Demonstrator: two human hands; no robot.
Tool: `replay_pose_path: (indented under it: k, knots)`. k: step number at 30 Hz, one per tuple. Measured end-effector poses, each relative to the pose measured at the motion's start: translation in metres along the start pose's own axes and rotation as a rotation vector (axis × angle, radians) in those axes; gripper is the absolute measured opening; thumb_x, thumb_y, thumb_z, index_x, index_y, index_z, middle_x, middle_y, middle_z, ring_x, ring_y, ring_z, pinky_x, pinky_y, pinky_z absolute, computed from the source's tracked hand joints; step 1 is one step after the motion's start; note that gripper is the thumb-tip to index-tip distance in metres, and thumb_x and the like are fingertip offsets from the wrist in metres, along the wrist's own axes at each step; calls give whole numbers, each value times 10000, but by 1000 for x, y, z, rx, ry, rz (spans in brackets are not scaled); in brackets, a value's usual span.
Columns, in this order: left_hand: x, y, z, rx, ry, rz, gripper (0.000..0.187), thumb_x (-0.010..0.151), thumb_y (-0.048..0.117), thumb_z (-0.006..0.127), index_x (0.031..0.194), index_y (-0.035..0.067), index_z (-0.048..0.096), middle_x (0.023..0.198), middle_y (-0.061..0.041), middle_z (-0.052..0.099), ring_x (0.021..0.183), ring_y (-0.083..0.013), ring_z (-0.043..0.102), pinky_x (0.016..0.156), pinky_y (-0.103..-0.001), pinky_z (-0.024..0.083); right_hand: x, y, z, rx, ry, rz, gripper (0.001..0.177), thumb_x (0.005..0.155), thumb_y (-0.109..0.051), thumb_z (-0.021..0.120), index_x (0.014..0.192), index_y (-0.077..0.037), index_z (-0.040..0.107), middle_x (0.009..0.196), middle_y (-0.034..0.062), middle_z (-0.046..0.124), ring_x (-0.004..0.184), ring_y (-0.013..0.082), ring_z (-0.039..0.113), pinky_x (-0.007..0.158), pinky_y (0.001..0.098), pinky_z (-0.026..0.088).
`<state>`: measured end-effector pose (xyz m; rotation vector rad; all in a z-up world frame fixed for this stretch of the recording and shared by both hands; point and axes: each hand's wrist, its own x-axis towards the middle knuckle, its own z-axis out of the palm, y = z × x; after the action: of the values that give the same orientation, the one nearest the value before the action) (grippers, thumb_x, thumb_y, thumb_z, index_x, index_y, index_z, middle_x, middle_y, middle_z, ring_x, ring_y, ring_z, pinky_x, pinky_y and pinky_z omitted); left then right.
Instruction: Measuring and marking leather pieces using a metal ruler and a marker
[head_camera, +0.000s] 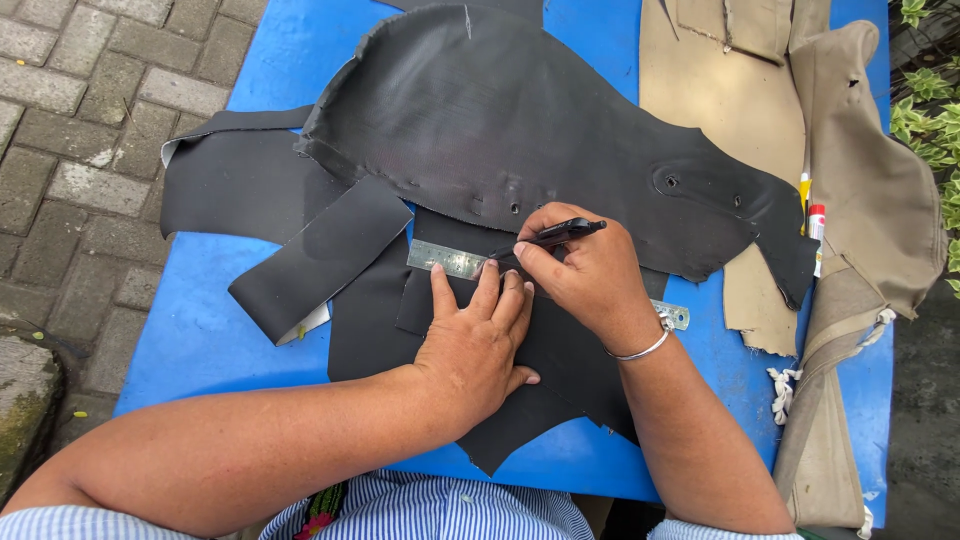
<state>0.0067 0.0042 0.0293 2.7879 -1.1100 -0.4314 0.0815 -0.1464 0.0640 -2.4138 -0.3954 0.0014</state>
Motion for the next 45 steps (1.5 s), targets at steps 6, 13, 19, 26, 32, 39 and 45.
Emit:
replay_pose_path:
  k: [6, 13, 19, 26, 32, 39, 45]
  knots:
    - [1, -1, -3, -10, -12, 7, 881, 993, 568, 517, 1527, -101, 304, 1492, -334, 271, 1410, -567, 202, 936, -934, 160, -15, 14, -13, 24, 50, 58, 61, 844, -199, 734, 842, -139, 730, 597, 86, 624, 544, 208, 551, 491, 312, 435]
    - [2, 1, -2, -6, -16, 15, 887, 996, 576, 507, 1527, -104, 298, 1489, -337, 278, 1419, -567, 185, 940, -933, 155, -40, 37, -32, 7, 100, 123, 76, 846, -219, 749, 841, -145, 729, 596, 83, 609, 549, 199, 535, 489, 310, 420]
    - [2, 1, -5, -5, -31, 8, 866, 1003, 566, 486, 1529, -95, 299, 1488, -328, 291, 1422, -549, 192, 953, -926, 150, -54, 55, -27, 103, 179, 128, 52, 866, -169, 725, 882, -119, 725, 644, 98, 611, 622, 180, 559, 551, 302, 450]
    - [3, 0, -7, 4, 8, 7, 902, 967, 579, 541, 1546, -65, 286, 1453, -310, 346, 1396, -540, 254, 940, -922, 166, -59, 62, -20, 102, 191, 47, 118, 937, -211, 675, 916, -100, 708, 698, 119, 663, 642, 257, 629, 616, 353, 507]
    - [4, -1, -5, 23, 37, 6, 883, 950, 588, 569, 1519, -53, 357, 1440, -301, 380, 1378, -534, 294, 940, -910, 189, -57, 64, -23, 105, 188, 15, 107, 955, -190, 676, 914, -93, 696, 703, 124, 669, 649, 277, 640, 639, 367, 516]
    - [3, 1, 0, 57, 52, -3, 891, 956, 639, 515, 1518, -36, 369, 1444, -289, 392, 1383, -520, 298, 949, -882, 196, -59, 65, -39, 105, 165, 74, 81, 902, -164, 725, 863, -99, 698, 645, 122, 629, 604, 250, 602, 615, 357, 498]
    - [1, 3, 21, 302, 384, -115, 985, 859, 884, 372, 1497, 143, 495, 1424, -50, 552, 1395, -298, 462, 985, -688, 438, -65, 68, -72, -57, 50, 217, 83, 879, -157, 641, 830, -121, 696, 692, -27, 612, 608, 103, 511, 568, 271, 395]
